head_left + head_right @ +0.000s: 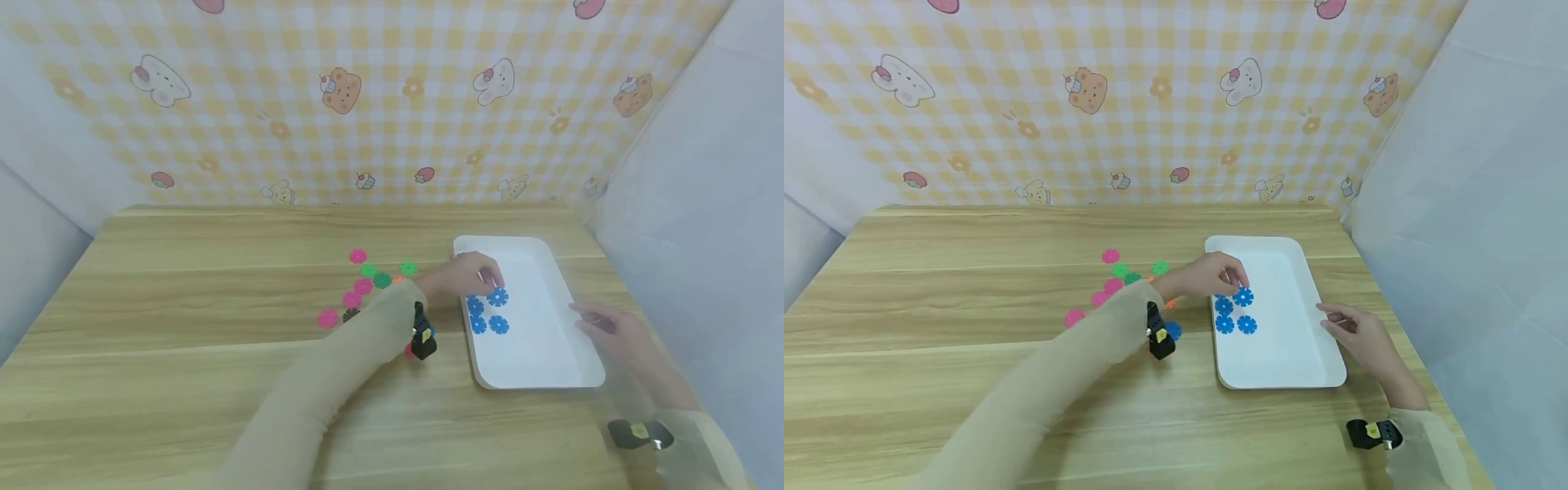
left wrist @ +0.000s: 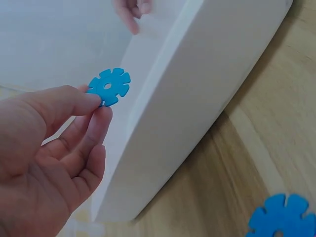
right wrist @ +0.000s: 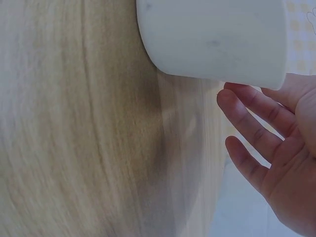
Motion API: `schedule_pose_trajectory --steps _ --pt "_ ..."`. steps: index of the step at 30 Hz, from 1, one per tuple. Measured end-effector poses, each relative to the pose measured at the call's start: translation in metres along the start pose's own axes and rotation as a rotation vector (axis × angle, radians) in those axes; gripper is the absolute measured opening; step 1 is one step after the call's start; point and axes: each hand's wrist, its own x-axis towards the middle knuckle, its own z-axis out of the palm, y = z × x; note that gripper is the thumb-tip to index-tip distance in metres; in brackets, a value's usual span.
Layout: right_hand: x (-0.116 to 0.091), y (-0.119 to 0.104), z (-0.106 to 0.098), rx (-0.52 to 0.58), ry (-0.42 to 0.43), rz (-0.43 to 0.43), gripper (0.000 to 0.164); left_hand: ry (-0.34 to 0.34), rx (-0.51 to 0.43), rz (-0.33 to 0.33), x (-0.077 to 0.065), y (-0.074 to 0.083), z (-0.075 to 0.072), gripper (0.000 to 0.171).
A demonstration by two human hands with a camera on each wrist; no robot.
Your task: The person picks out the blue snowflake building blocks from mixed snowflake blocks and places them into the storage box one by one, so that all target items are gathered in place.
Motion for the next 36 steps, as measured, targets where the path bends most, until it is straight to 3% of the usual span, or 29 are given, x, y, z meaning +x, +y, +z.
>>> schedule_pose_trajectory --steps 8,19,27,36 --pt "-0.001 -0.002 0.0 -0.011 0.011 -0.016 0.032 -0.005 0.1 -0.116 0.024 -0.008 0.016 0.015" --pt "0.002 -0.003 0.0 -0.003 0.008 -0.019 0.031 -0.041 0.183 -0.246 0.03 0.002 0.022 0.021" --pt "0.002 -0.003 -0.001 -0.017 -0.005 0.007 0.033 -0.036 0.288 -0.295 0.034 0.001 0.028 0.025" --pt "0.001 -0.006 -0.002 -0.027 -0.009 0.034 0.033 -0.014 0.315 -0.306 0.032 0.003 0.031 0.021"
